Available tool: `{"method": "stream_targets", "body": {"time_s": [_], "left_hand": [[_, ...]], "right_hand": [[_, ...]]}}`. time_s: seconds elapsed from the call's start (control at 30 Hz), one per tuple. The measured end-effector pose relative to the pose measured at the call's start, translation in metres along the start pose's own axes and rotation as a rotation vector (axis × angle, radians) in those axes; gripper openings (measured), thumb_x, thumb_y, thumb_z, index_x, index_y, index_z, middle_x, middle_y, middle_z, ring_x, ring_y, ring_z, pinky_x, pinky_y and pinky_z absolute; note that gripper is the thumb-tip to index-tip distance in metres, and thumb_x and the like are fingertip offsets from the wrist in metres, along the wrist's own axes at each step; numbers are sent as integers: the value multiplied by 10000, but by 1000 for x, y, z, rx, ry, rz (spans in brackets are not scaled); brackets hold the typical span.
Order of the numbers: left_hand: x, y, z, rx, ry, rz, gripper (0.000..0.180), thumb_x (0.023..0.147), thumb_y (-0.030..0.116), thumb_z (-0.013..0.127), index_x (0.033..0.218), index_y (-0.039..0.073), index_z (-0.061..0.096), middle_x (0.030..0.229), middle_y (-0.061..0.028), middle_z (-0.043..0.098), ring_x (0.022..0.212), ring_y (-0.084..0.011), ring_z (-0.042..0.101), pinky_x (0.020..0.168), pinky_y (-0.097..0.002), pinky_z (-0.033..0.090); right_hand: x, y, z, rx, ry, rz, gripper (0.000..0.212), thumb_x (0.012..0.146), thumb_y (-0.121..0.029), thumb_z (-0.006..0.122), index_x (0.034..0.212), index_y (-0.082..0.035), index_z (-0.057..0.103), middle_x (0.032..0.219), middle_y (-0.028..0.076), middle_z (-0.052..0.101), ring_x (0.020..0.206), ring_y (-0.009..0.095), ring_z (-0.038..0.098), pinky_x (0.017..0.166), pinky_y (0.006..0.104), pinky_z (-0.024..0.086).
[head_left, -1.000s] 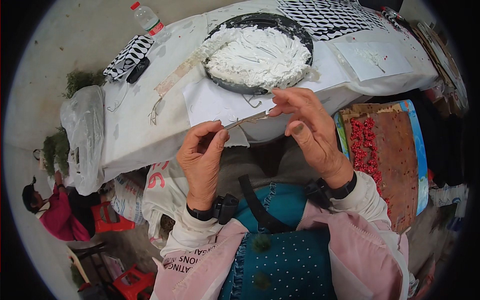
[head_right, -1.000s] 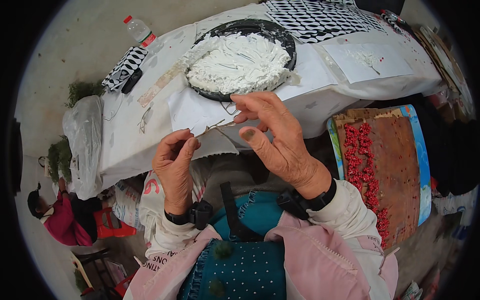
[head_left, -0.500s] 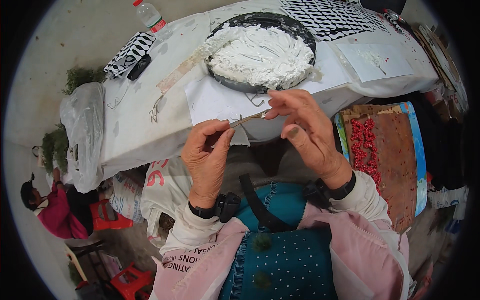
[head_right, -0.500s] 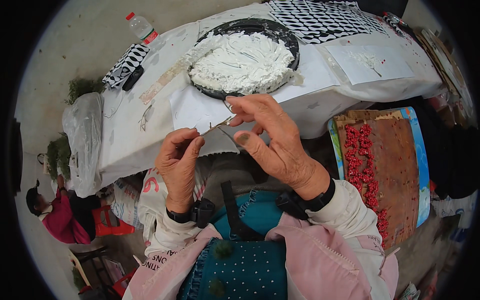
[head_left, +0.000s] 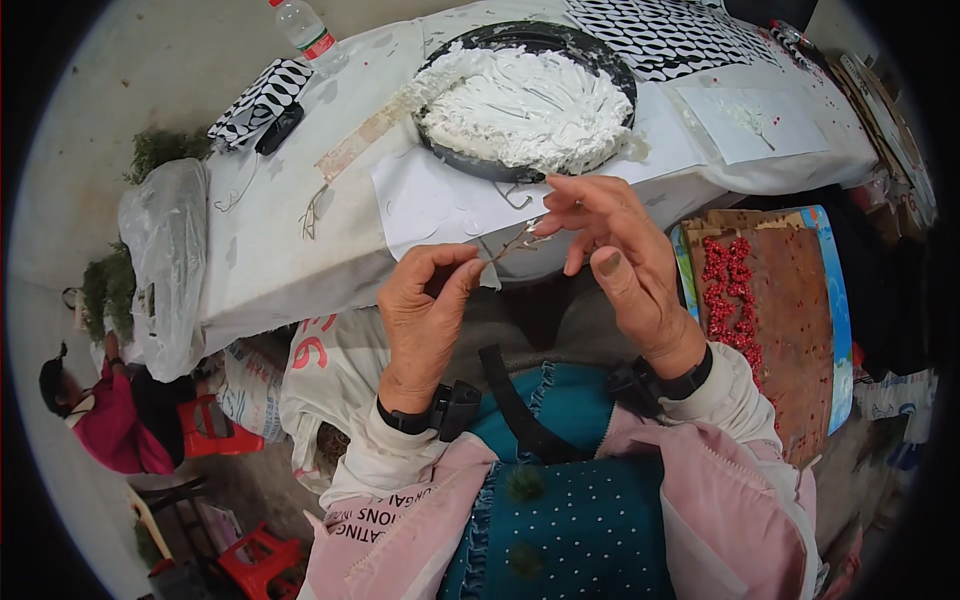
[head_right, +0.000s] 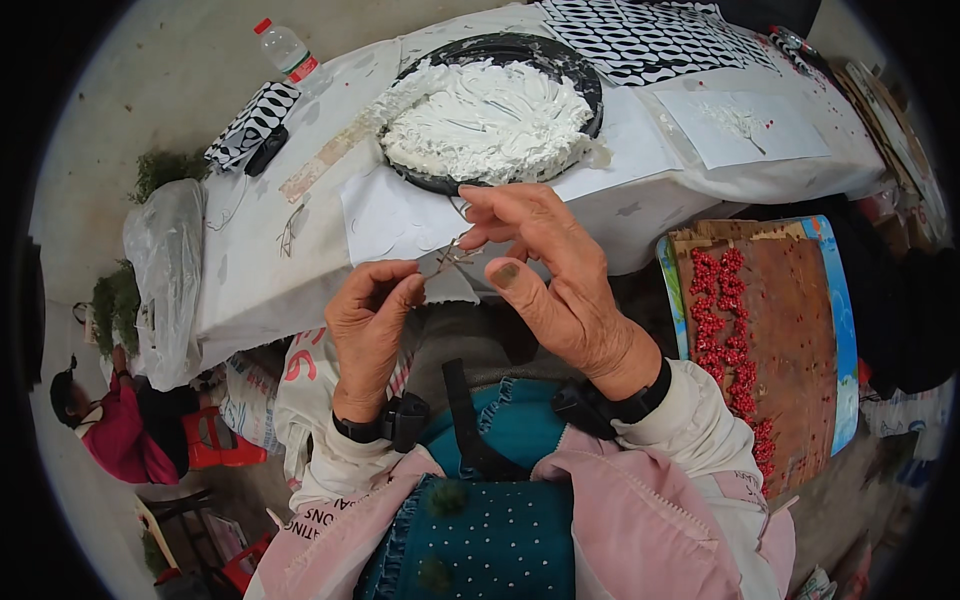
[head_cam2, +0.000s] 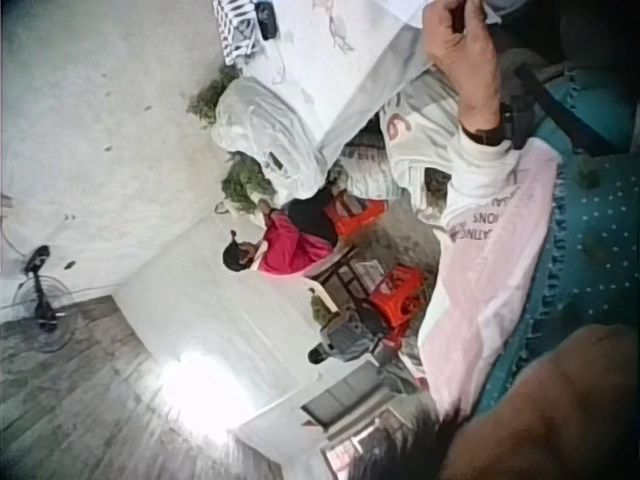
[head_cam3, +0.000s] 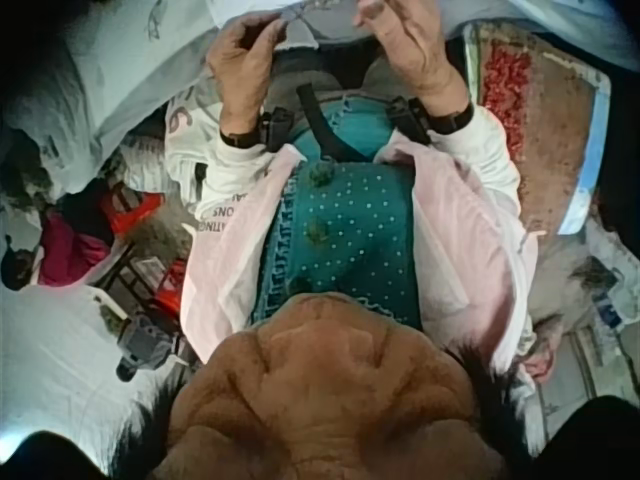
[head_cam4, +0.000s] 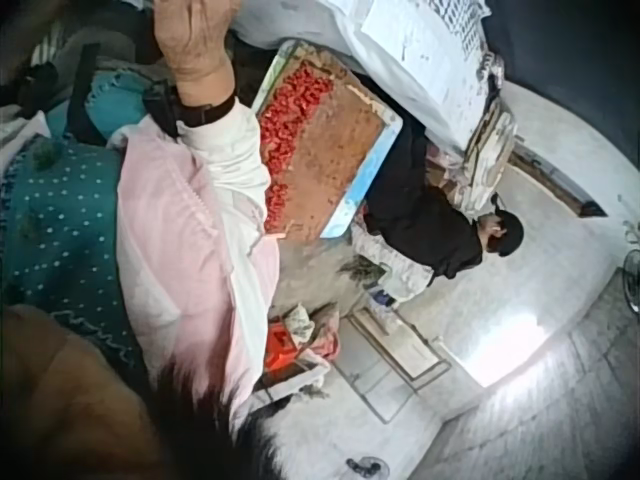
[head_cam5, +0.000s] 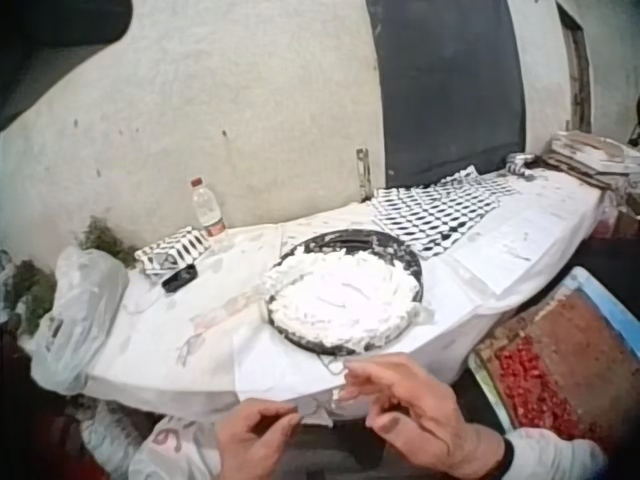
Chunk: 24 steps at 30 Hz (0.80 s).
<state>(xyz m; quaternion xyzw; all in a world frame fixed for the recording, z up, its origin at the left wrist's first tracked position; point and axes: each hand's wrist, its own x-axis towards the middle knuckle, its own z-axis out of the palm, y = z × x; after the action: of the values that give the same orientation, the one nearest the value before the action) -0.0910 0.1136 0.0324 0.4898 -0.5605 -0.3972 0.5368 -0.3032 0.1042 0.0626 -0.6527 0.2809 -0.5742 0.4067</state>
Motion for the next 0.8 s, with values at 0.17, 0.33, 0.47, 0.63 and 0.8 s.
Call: {"method": "stream_targets", "body": {"time_s": [0.17, 0.33, 0.47, 0.63, 0.8], "left_hand": [[5, 4, 1, -164, 114, -17, 128, 858, -3, 688, 984, -9, 664, 829, -25, 659, 717, -83, 605, 671, -211, 495], [5, 11, 5, -273, 89, -89, 138, 863, 2, 687, 997, -11, 660, 844, -34, 662, 725, -92, 614, 679, -220, 506], [1, 15, 8, -290, 15, -109, 145, 858, -2, 691, 1000, -10, 660, 847, -30, 663, 729, -88, 611, 684, -216, 502], [-1, 11, 7, -264, -24, -113, 165, 857, 3, 689, 1017, -13, 653, 876, -42, 663, 761, -100, 617, 704, -225, 502], [-1, 12, 10, -230, 41, -80, 160, 843, -25, 697, 998, -7, 661, 877, -26, 662, 771, -75, 604, 697, -202, 489]], "right_hand": [[-1, 0, 3, -57, -18, -49, 543, 931, -379, 601, 1313, -3, 518, 1206, 145, 512, 976, 198, 628, 706, 258, 490], [-1, 0, 10, -199, -123, -73, 628, 947, -458, 528, 1327, 39, 484, 1251, 176, 483, 1013, 225, 616, 674, 256, 483], [-1, 1, 12, -253, -128, -105, 611, 944, -438, 544, 1328, 34, 490, 1269, 188, 476, 1021, 235, 621, 667, 258, 488], [-1, -1, 12, -326, -119, -129, 603, 942, -436, 547, 1331, 23, 493, 1281, 186, 469, 1021, 230, 624, 649, 251, 490], [-3, 0, 13, -405, -176, -171, 594, 940, -432, 553, 1333, 10, 497, 1288, 178, 465, 1020, 217, 626, 610, 231, 482]]}}
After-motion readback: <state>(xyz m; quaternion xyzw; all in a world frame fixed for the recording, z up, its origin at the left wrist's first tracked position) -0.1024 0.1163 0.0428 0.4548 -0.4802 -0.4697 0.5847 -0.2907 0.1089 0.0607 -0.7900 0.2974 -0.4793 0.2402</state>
